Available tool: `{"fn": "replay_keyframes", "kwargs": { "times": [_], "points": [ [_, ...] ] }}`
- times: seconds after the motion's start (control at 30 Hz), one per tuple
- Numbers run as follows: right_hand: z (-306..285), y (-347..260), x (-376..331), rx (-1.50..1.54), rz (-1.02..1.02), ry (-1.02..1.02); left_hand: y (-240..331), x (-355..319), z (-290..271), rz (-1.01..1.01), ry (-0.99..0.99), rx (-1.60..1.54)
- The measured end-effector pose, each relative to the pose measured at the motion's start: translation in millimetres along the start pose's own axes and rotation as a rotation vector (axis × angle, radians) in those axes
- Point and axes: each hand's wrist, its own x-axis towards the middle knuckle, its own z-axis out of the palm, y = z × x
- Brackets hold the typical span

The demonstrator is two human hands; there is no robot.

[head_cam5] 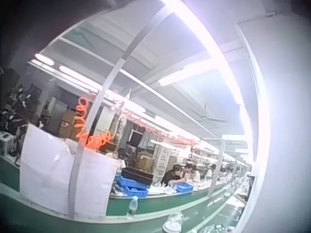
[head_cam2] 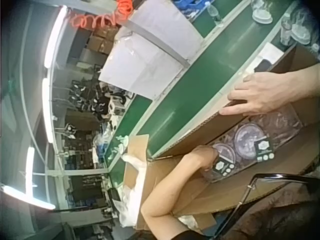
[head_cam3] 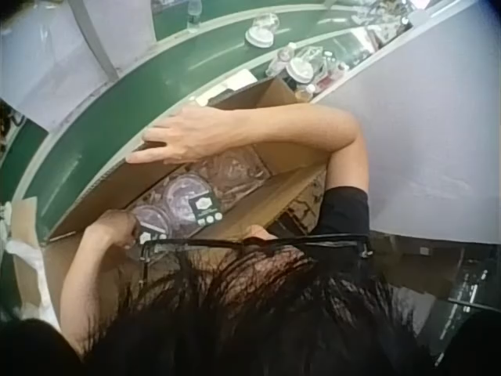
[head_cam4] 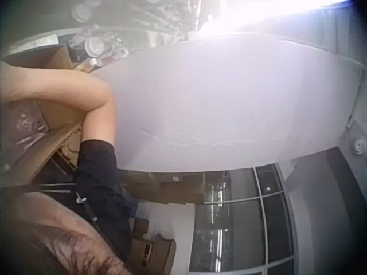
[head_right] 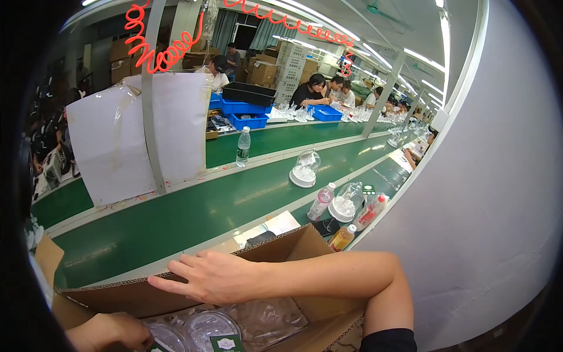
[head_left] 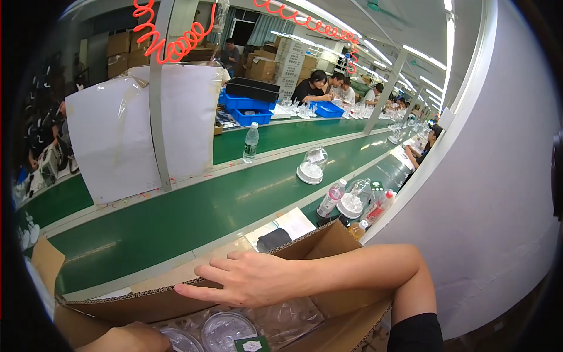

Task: Inspecting and packing circular LED light fixtures into boxes on a factory assembly line.

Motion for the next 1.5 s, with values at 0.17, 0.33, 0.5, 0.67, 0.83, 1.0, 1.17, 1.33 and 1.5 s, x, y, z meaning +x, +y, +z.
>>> {"fn": "replay_keyframes", "kwargs": {
  "times": [0.17, 0.33, 0.5, 0.67, 0.83, 1.0, 1.17, 1.33, 1.5],
  "points": [
    [0.0, 0.0, 0.6, 0.002, -0.002, 0.005, 1.6, -3.4, -1.9, 0.003, -0.029, 0.010],
    [-1.5, 0.0, 0.1, -0.004, -0.005, 0.017, -12.7, 12.8, 16.7, -0.003, 0.028, -0.156],
    [-0.6, 0.1, -0.6, 0.009, -0.004, 0.018, 0.5, 9.3, 7.9, -0.022, 0.004, 0.047],
    [-1.6, -0.1, -1.1, 0.014, -0.004, 0.007, 4.0, 10.0, 5.8, -0.034, -0.011, 0.066],
    [-0.8, -0.3, 0.2, 0.013, -0.004, -0.017, 5.5, 9.0, 5.5, -0.041, 0.006, 0.080],
    [0.1, -0.3, 2.6, 0.030, 0.006, -0.002, -1.9, 9.5, 5.3, -0.009, 0.020, 0.063],
    [-2.1, 0.6, 3.8, 0.044, 0.008, -0.011, -24.0, 21.9, 20.5, 0.064, -0.062, 0.056],
    [-6.0, -0.4, 4.7, 0.048, -0.002, -0.011, -12.6, 16.7, 23.8, 0.061, 0.063, 0.048],
    [-5.3, 3.4, 4.9, 0.062, -0.014, -0.062, 3.5, 6.0, 1.4, 0.054, -0.010, 0.066]
  ]
}}
